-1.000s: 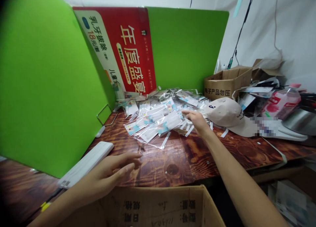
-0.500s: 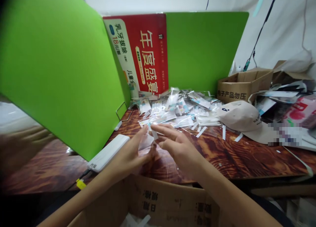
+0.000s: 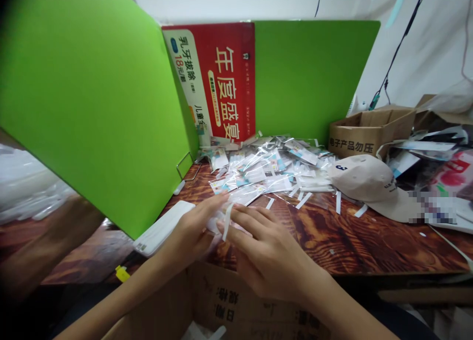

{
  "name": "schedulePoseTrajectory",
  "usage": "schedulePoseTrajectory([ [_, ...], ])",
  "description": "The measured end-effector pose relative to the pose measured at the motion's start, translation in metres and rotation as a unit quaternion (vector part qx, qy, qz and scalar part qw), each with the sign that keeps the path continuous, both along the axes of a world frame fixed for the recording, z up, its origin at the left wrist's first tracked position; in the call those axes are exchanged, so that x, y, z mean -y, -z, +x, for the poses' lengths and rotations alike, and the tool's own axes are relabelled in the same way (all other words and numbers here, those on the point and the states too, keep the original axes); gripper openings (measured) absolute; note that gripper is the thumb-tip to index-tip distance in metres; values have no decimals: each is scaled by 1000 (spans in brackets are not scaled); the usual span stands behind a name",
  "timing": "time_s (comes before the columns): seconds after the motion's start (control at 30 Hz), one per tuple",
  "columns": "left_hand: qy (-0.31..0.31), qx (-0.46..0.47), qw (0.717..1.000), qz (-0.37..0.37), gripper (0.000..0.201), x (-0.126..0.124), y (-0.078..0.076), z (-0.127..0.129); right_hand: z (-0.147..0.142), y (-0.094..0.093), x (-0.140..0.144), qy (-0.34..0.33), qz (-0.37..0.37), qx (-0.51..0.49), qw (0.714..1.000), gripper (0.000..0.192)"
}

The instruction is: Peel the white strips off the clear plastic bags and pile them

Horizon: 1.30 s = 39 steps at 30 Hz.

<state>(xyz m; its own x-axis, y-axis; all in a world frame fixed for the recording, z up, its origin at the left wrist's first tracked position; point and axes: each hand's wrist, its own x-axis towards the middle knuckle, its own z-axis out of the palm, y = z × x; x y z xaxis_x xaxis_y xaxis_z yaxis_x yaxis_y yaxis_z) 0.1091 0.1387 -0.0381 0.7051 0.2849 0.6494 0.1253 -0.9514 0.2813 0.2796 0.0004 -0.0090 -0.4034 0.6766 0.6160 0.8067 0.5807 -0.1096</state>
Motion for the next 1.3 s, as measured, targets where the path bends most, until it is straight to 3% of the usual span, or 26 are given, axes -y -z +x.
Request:
schedulePoseTrajectory([
  [0.3, -49, -20, 994, 92, 51, 1, -6, -1, 0, 3, -5, 5, -53, 53, 997, 53],
  [0.57, -2, -53, 992, 115, 45, 8, -11, 0, -7, -2, -10, -26, -131, -5, 991, 55],
  [0.67, 18, -53, 997, 49, 51, 13, -12, 0, -11, -1, -10, -15, -112, -26, 993, 44],
  [0.8, 93, -55, 983, -151, 53, 22, -17, 1, -12, 8, -6, 29, 63, -75, 995, 29],
  [0.93, 172, -77, 927, -324, 43, 29, -25, 0, -12, 7, 0, 29, 121, -111, 986, 29],
  [1.1, 245, -15, 821, -515, 62, 27, -27, -3, -9, -5, 4, 60, 133, -193, 970, 31],
  [1.17, 250, 7, 795, -553, 65, 25, -27, -3, -9, -5, 2, 72, 102, -201, 972, 25],
  [1.23, 230, 1, 806, -546, 59, 23, -26, -2, -10, -1, -2, 58, 61, -182, 980, 20],
  [1.3, 200, -12, 837, -510, 47, 21, -25, 1, -10, 6, -7, 53, 39, -161, 985, 17],
])
